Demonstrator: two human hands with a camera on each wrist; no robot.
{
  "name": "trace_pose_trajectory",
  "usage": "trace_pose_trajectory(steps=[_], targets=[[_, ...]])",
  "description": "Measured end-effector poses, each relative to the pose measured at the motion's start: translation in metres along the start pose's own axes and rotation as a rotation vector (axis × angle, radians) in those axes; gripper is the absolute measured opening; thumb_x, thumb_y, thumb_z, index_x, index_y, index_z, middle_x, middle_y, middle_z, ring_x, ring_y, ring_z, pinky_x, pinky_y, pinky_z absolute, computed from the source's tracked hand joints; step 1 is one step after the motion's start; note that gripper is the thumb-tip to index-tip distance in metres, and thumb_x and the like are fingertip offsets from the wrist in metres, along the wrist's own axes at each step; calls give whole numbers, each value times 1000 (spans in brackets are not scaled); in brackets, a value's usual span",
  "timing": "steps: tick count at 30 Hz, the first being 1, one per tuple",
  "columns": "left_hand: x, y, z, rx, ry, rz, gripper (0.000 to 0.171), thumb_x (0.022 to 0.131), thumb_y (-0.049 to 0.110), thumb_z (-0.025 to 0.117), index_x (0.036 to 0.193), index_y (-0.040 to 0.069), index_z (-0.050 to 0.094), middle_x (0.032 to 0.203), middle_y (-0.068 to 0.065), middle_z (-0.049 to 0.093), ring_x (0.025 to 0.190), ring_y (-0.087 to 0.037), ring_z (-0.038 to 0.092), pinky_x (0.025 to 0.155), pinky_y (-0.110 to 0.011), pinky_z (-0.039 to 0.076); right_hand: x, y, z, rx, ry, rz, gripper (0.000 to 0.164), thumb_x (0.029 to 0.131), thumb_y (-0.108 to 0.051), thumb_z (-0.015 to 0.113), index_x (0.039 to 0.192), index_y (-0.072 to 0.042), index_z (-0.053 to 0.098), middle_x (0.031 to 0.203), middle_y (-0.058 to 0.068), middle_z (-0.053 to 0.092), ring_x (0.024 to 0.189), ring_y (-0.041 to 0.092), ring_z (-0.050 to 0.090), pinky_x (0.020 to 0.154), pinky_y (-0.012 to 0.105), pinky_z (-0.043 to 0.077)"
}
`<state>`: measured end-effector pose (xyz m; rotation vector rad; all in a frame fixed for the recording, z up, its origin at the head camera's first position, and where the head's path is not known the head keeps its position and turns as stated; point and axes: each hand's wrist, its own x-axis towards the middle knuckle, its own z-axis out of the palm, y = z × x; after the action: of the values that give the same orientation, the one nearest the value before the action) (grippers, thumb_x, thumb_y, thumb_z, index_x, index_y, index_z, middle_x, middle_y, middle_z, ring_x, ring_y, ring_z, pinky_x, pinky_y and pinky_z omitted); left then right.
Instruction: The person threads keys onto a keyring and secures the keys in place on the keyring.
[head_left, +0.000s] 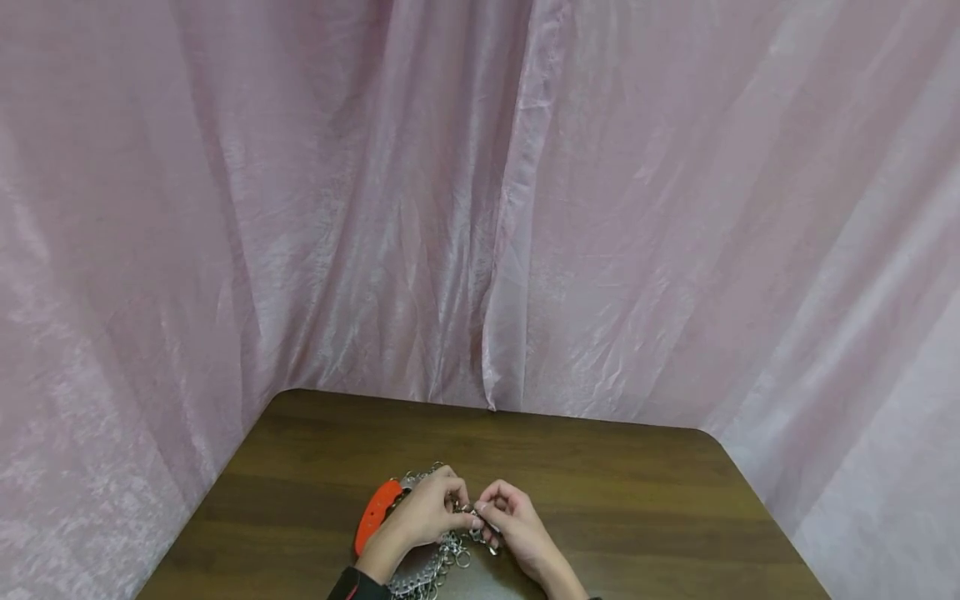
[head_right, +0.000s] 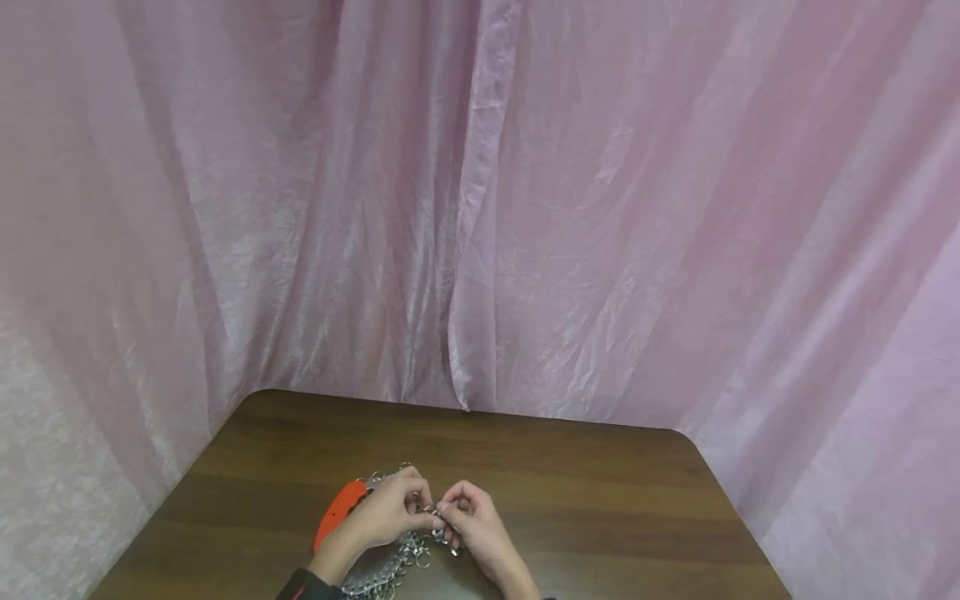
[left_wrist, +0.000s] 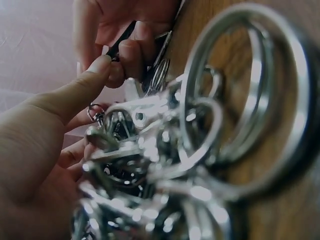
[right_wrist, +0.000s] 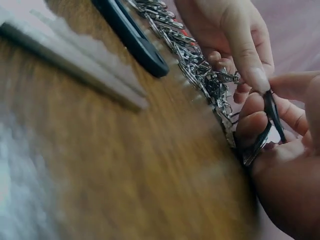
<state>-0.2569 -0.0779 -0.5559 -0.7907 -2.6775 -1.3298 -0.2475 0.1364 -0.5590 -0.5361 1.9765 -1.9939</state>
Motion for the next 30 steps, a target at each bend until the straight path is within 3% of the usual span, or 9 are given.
trace_pose_trajectory(steps=[6,12,18,21,24,27,30], targets=[[1,12,3,159,17,-15,38,82,42,92,76,21,61,90,8,50,73,-5,45,64,-25,42,-4,-12,-7,-267,-18,-46,16,101,-7,69,101,7,60,84,22,67,64,7,55,57,19,44],[-3,20,1,281,-13,-62,38,81,50,91,82,25,62,93,10,48,70,-6,45,58,-26,41,-7,-15,-13,-561,-40,-116,8,100,-12,72,96,-9,66,81,2,69,68,4,59,62,21,48],[-2,22,-18,268,14,-42,30,88,41,88,93,19,68,93,4,58,78,-9,55,66,-30,47,-6,-25,-13,-739,-85,-172,6,99,-10,72,96,-12,67,81,-5,67,70,5,59,64,22,48],[1,24,-30,249,35,-64,29,93,39,84,99,15,69,94,0,62,82,-13,59,69,-34,50,-6,-33,-17,-810,-94,-184,6,99,-8,72,97,-12,68,82,-6,66,72,6,60,66,23,49],[4,26,-39,285,68,-101,37,95,47,79,110,14,71,104,-3,65,91,-19,62,76,-41,53,-8,-39,-24,-916,-63,-204,6,99,-11,72,96,-15,68,82,-8,64,75,9,60,68,25,49],[5,29,-45,362,107,-143,54,95,57,75,130,16,68,122,-7,63,110,-28,60,91,-50,52,-11,-43,-29,-1065,-3,-215,8,99,-23,74,99,-17,68,87,-8,63,83,14,59,73,32,47],[4,30,-46,438,154,-158,72,94,63,73,149,19,59,142,-13,56,132,-38,50,106,-60,43,-14,-45,-34,-1208,59,-217,28,100,-40,72,112,-14,70,103,-2,65,98,21,59,81,43,47]])
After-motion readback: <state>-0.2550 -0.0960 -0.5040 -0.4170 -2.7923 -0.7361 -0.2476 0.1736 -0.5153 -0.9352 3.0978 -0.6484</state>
